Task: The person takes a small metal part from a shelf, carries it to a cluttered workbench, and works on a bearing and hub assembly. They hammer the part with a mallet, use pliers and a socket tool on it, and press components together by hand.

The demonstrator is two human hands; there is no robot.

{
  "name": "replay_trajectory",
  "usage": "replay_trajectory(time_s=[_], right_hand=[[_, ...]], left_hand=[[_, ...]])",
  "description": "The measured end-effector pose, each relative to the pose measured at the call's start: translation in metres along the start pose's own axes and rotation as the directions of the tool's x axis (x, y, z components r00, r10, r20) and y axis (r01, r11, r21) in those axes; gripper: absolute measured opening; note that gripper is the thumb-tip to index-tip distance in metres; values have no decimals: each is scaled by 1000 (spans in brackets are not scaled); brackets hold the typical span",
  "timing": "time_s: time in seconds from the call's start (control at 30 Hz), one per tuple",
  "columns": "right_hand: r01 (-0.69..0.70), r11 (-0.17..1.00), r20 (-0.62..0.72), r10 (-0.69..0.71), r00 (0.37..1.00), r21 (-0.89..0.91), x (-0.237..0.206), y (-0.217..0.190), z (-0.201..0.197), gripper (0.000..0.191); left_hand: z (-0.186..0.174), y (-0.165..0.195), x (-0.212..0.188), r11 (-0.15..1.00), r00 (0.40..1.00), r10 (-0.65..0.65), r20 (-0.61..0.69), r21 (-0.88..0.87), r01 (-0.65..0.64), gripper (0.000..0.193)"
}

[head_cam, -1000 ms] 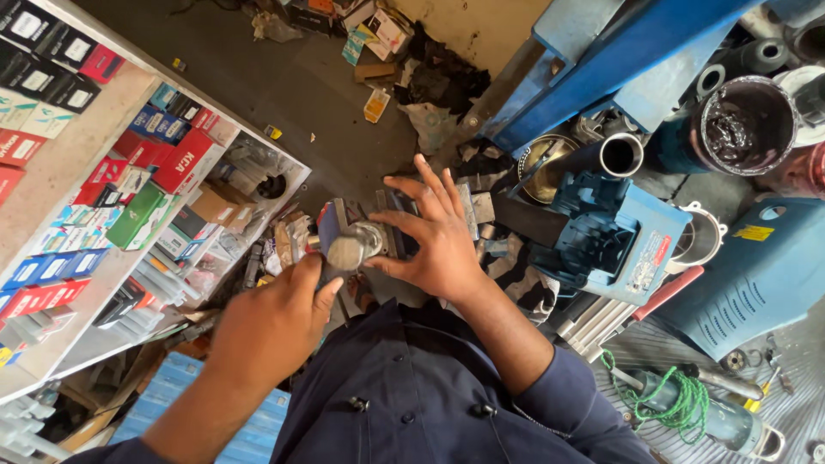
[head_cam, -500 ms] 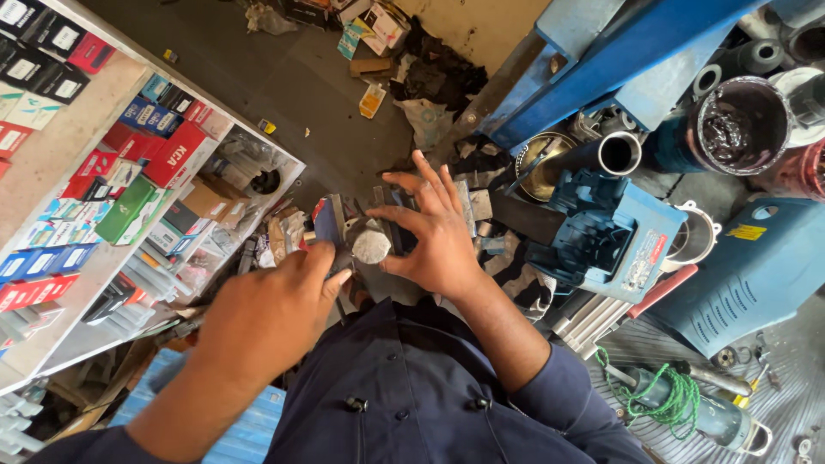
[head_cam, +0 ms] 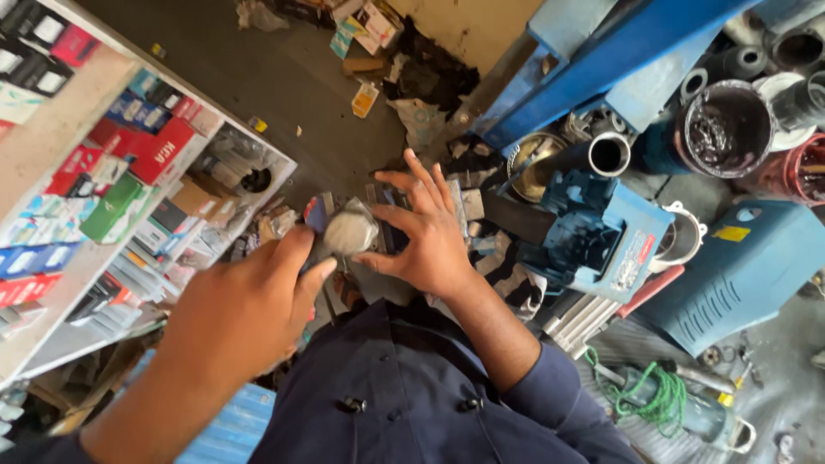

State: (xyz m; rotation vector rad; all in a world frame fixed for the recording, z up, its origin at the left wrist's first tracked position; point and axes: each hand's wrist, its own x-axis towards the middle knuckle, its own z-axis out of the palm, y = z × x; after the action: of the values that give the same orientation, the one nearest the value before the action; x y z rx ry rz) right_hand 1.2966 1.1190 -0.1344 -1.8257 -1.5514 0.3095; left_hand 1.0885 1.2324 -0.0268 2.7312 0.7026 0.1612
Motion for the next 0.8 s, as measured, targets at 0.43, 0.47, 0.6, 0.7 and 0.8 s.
replay_trajectory(time_s=[0.43, 0.47, 0.6, 0.7, 0.8], right_hand=[[-17, 1000, -25, 17, 1000, 5, 0, -4, 1, 55], [-23, 1000, -27, 23, 999, 1, 0, -4, 2, 54], [-25, 1000, 7, 25, 1000, -6, 0, -3, 1, 54], [-26, 1000, 14, 26, 1000, 9, -2, -3, 2, 56], [-18, 1000, 4, 18, 1000, 4, -3, -1, 2, 55]], left_hand=[[4, -10, -11, 996, 995, 8, -98, -84, -17, 33], [2, -8, -14, 989, 986, 47, -162, -128, -68, 35], [16, 4, -4, 999, 998, 41, -55, -10, -42, 28], [18, 2, 0, 983, 971, -90, 223, 175, 51, 33], [9, 1, -5, 1000, 999, -16, 35, 10, 16, 33]])
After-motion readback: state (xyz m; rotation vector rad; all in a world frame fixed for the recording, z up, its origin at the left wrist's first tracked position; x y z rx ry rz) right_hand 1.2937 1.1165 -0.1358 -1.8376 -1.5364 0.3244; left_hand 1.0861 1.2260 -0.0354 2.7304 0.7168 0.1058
